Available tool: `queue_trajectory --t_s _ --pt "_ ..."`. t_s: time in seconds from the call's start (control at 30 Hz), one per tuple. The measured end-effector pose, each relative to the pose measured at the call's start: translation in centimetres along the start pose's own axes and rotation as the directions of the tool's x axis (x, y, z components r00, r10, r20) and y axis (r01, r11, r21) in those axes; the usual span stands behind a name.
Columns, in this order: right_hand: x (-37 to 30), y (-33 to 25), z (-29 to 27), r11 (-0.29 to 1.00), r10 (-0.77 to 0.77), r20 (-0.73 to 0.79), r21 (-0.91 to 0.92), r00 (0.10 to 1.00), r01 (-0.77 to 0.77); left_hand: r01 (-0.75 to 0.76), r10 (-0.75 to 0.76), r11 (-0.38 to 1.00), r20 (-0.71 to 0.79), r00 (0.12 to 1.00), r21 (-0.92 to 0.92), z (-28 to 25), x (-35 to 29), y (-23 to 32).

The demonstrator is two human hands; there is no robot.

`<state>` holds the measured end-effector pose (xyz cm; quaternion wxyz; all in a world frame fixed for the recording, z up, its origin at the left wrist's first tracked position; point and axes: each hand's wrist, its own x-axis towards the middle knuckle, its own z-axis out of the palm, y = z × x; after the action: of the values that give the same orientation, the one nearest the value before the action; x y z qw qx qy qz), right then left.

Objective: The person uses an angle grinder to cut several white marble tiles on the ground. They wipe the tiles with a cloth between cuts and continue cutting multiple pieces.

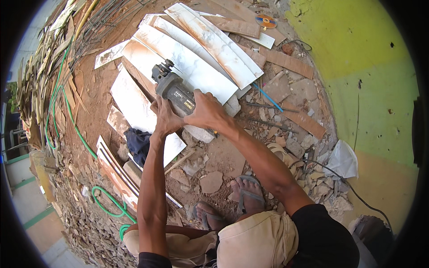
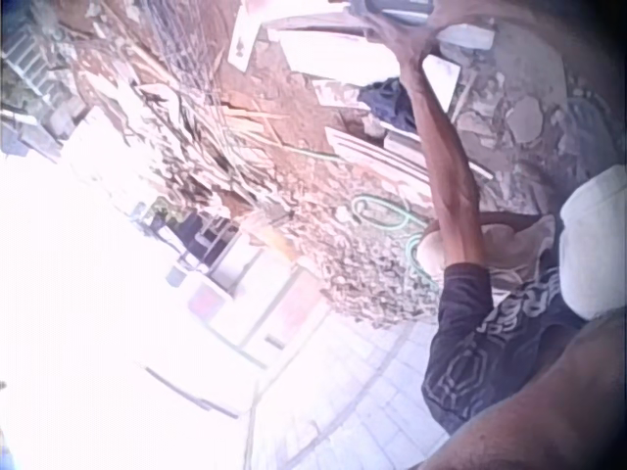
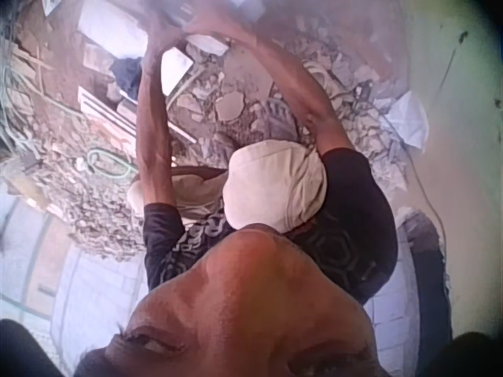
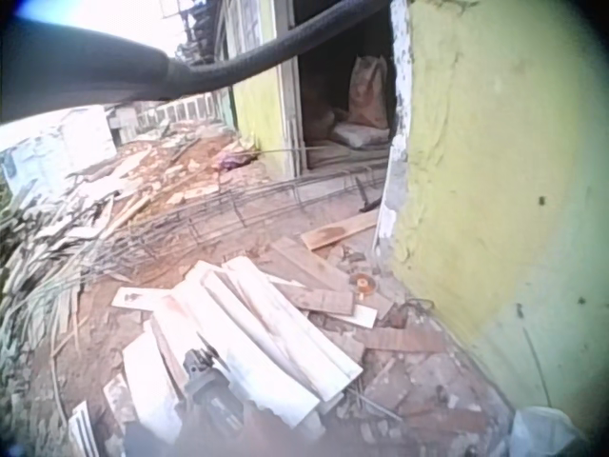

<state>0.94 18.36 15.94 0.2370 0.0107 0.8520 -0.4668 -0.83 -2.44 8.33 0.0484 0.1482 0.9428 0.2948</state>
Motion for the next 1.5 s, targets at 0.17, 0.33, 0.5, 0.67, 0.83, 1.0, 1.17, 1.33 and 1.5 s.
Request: queue_trajectory --t_s 0.17,0.33,0.5,0.67,0.83,1.0,1.17,1.33,1.5 --pt "0.5 0.5 0.3 1.000 -0.011 -0.001 0.018 1.000 0.011 0.021 -0.021 1.000 0.021 1.000 -0.018 0.2 0.0 0.0" --pt "0.6 0.6 0.5 0.999 -0.038 -0.022 0.014 0.999 0.038 0.060 -0.059 0.997 0.010 0.998 -0.046 0.5 0.0 -0.2" --pt "0.5 0.5 0.4 0.999 -0.033 -0.010 0.014 0.999 0.033 0.033 -0.033 0.997 0.003 0.999 -0.064 0.4 0.1 0.1" --pt "1.3 1.2 1.0 1.000 -0.016 -0.006 -0.001 1.000 0.016 0.064 -0.063 0.994 0.007 0.998 -0.089 0.9 0.0 -0.7" --pt "1.3 1.2 0.9 1.000 -0.021 -0.016 0.012 1.000 0.021 0.006 -0.007 1.000 -0.054 0.999 -0.020 0.7 -0.1 0.0" --pt "1.2 0.8 0.9 1.000 -0.017 -0.027 -0.006 0.999 0.017 0.060 -0.061 0.996 -0.014 0.998 -0.064 0.9 -0.1 -0.8" --pt "1.0 0.8 0.4 1.000 -0.020 -0.003 0.008 1.000 0.020 0.069 -0.070 0.990 -0.003 0.998 -0.119 1.1 0.0 -0.4" --pt "1.3 0.9 0.8 1.000 -0.025 -0.022 -0.003 0.999 0.025 0.056 -0.057 0.989 -0.008 0.998 -0.134 0.9 -0.1 -0.6" --pt "1.5 1.0 1.0 0.999 -0.029 -0.028 -0.017 0.999 0.029 0.011 -0.015 0.992 -0.032 0.999 -0.129 1.2 0.0 -0.8"
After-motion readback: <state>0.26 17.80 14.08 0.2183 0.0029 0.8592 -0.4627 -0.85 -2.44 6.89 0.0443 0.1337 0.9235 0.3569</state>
